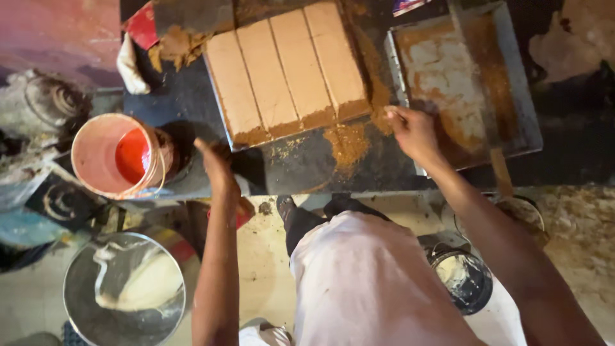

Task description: The person scrapes powder into a metal tray, rubs the powder onto the edges of a confectionery block by hand, and cuts the block into a grid of pieces using a metal blade.

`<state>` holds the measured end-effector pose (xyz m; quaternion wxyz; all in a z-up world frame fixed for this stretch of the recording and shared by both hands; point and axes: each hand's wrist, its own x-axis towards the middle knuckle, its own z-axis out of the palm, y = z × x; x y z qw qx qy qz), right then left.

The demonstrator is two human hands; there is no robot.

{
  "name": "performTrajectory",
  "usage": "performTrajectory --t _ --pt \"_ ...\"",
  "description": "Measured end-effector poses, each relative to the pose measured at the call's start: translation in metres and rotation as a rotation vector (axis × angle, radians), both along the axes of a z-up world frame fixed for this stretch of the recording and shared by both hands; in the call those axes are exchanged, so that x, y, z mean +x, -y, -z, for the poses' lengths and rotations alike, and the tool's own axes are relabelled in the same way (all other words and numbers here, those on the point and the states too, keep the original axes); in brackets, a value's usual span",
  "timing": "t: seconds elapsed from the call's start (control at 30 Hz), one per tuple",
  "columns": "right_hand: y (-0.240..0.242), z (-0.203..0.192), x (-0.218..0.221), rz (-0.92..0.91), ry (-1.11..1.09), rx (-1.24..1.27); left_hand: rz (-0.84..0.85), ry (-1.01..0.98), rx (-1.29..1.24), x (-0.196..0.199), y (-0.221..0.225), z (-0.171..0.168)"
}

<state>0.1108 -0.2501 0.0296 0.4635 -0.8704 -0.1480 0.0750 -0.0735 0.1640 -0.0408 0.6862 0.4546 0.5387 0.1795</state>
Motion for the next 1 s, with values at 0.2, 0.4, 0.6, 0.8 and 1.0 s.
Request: performTrajectory --t 0.2,0.4,0.6,0.8,1.0 --pt "-0.033 0.051 0.029 -0.048 0.127 -0.178 0.253 -0.050 0.108 0.015 0.002 -0.025" --pt "-0.039 0.059 0.041 0.009 -0.008 -0.093 0.269 -0.183 -0.020 0.036 -0.016 -0.026" --pt "-0.038 0.076 0.050 0.131 -0.165 -0.066 0.298 -0.159 -0.172 0.048 -0.027 -0.016" --pt "-0.033 0.095 0.056 0.188 -0.148 -0.088 0.445 -0.066 -0.090 0.048 -0.027 -0.003" --pt "-0.027 0.120 0.063 0.123 -0.006 -0.007 0.375 -0.272 -0.097 0.055 -0.027 -0.017"
